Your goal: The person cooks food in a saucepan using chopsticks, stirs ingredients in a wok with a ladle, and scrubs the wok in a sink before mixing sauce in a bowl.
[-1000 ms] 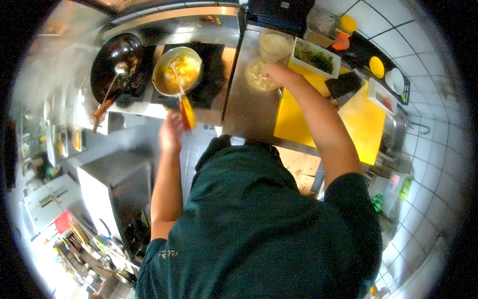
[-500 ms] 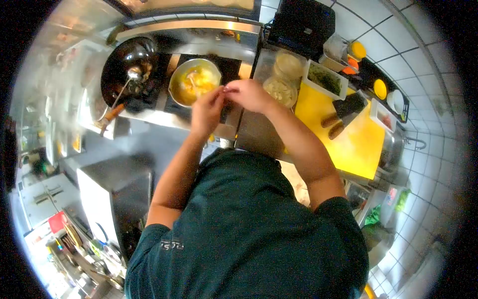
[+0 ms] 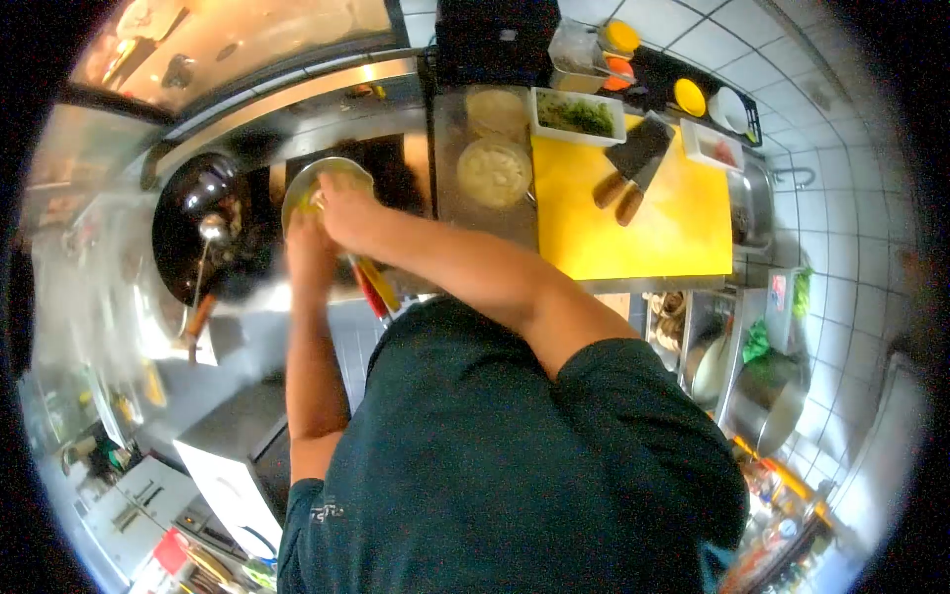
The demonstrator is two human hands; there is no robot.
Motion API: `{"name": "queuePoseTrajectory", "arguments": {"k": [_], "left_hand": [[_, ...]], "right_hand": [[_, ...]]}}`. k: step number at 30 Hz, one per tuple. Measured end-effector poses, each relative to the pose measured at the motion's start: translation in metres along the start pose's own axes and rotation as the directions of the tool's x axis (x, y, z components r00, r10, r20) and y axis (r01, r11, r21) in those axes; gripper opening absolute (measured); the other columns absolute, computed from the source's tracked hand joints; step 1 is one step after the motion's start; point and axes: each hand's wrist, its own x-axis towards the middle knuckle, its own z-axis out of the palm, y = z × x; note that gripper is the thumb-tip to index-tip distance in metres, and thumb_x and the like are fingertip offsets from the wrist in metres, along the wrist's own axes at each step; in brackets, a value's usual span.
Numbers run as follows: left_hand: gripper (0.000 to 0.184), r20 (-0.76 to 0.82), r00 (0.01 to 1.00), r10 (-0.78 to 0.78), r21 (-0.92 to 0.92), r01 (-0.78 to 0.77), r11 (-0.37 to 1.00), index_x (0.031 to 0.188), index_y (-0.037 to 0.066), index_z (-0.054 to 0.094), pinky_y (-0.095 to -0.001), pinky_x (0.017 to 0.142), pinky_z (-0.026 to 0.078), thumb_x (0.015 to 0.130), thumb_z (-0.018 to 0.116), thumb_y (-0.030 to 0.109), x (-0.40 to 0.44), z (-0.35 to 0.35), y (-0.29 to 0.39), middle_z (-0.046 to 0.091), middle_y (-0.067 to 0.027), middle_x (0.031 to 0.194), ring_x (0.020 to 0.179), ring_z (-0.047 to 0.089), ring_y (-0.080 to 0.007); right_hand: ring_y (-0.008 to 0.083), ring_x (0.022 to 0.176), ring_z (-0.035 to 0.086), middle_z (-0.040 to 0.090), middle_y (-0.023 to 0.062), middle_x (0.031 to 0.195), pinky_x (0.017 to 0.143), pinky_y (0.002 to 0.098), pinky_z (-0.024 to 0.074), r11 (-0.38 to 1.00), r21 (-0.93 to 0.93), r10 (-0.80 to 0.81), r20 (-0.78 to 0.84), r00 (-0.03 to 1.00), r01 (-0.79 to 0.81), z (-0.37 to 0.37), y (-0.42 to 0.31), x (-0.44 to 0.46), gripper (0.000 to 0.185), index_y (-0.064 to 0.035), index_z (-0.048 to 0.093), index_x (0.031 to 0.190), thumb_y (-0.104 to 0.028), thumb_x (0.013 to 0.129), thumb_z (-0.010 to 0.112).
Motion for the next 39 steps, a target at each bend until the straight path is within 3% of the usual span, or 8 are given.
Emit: {"name": "queuePoseTrajectory", "arguments": {"k": [1,3,7,12,13,16,31,39], "left_hand": [[0.023,0.028,1.000,0.008,0.132,-0.012,0.991,0.110,0.000,0.070,-0.0496,0.099,0.045,0.094,0.059,0.013,-0.002,0.009,-0.022,0.056,-0.0307,0.128,0.115,0.055,-0.0470],[0.022,-0.045,0.993,0.111,0.190,-0.100,0.977,0.108,0.000,0.071,-0.0493,0.099,0.045,0.093,0.060,0.012,-0.004,0.002,-0.027,0.057,-0.0305,0.126,0.115,0.054,-0.0472],[0.018,-0.162,0.984,0.072,0.202,-0.038,0.979,0.100,0.000,0.073,-0.0460,0.094,0.048,0.091,0.065,0.012,-0.014,-0.031,0.011,0.064,-0.0240,0.116,0.107,0.058,-0.0410],[0.012,-0.225,0.972,0.063,0.098,-0.041,0.994,0.092,0.000,0.073,-0.0425,0.082,0.050,0.089,0.068,0.010,-0.013,-0.033,0.042,0.068,-0.0154,0.094,0.091,0.062,-0.0340],[0.012,-0.226,0.973,0.045,0.099,-0.023,0.995,0.091,0.000,0.073,-0.0425,0.082,0.050,0.088,0.068,0.010,-0.012,-0.033,0.045,0.068,-0.0153,0.092,0.090,0.062,-0.0340],[0.011,-0.243,0.970,-0.012,0.097,0.037,0.995,0.090,0.000,0.072,-0.0426,0.080,0.050,0.087,0.067,0.008,-0.004,-0.030,0.045,0.068,-0.0156,0.089,0.089,0.063,-0.0345],[0.018,-0.253,0.967,0.039,0.105,-0.013,0.994,0.099,-0.001,0.068,-0.0432,0.095,0.048,0.083,0.062,0.001,-0.020,-0.029,0.032,0.067,-0.0191,0.110,0.106,0.062,-0.0370],[0.018,-0.203,0.979,0.005,-0.066,-0.019,0.998,0.101,-0.002,0.068,-0.0431,0.096,0.049,0.083,0.064,0.000,-0.031,-0.021,0.077,0.067,-0.0199,0.111,0.106,0.063,-0.0375]], "right_hand": [[0.0366,0.095,0.068,0.063,0.0252,0.114,0.081,0.0443,0.0562,0.981,-0.178,-0.089,-0.062,0.994,0.077,0.002,0.004,0.000,0.019,0.0067,0.065,0.098,-0.006,0.089,0.054],[0.0389,0.094,0.067,0.063,0.0236,0.116,0.082,0.0456,0.0569,0.994,0.001,0.100,0.429,0.898,-0.111,-0.064,0.008,0.008,0.015,0.0029,0.066,0.091,-0.006,0.086,0.055],[0.0362,0.095,0.067,0.068,0.0200,0.099,0.082,0.0432,0.0557,0.950,-0.164,0.312,0.407,0.858,-0.267,-0.109,0.097,-0.039,0.018,-0.0015,0.070,0.094,-0.001,0.079,0.060],[0.0364,0.097,0.066,0.069,0.0186,0.102,0.082,0.0437,0.0534,0.908,-0.183,0.370,0.773,0.516,-0.376,-0.099,0.213,-0.111,0.026,-0.0084,0.073,0.102,-0.002,0.079,0.063],[0.0363,0.098,0.066,0.069,0.0182,0.101,0.082,0.0437,0.0526,0.960,-0.230,0.278,0.833,0.479,-0.157,-0.094,0.216,-0.115,0.023,-0.0089,0.073,0.100,-0.005,0.078,0.065],[0.0397,0.086,0.067,0.069,0.0215,0.092,0.075,0.0476,0.0515,0.974,-0.090,0.212,0.675,0.706,-0.206,-0.077,0.216,-0.129,0.016,-0.0068,0.070,0.081,-0.020,0.081,0.061],[0.0380,0.096,0.065,0.067,0.0194,0.101,0.081,0.0448,0.0514,0.965,-0.193,0.261,0.729,0.633,-0.176,-0.081,0.221,-0.134,0.017,-0.0065,0.073,0.097,-0.008,0.083,0.063],[0.0283,0.084,0.070,0.073,0.0177,0.095,0.075,0.0389,0.0533,0.751,0.117,0.476,0.585,0.656,-0.649,-0.136,0.215,-0.121,0.021,-0.0049,0.072,0.104,-0.018,0.090,0.067]]}}
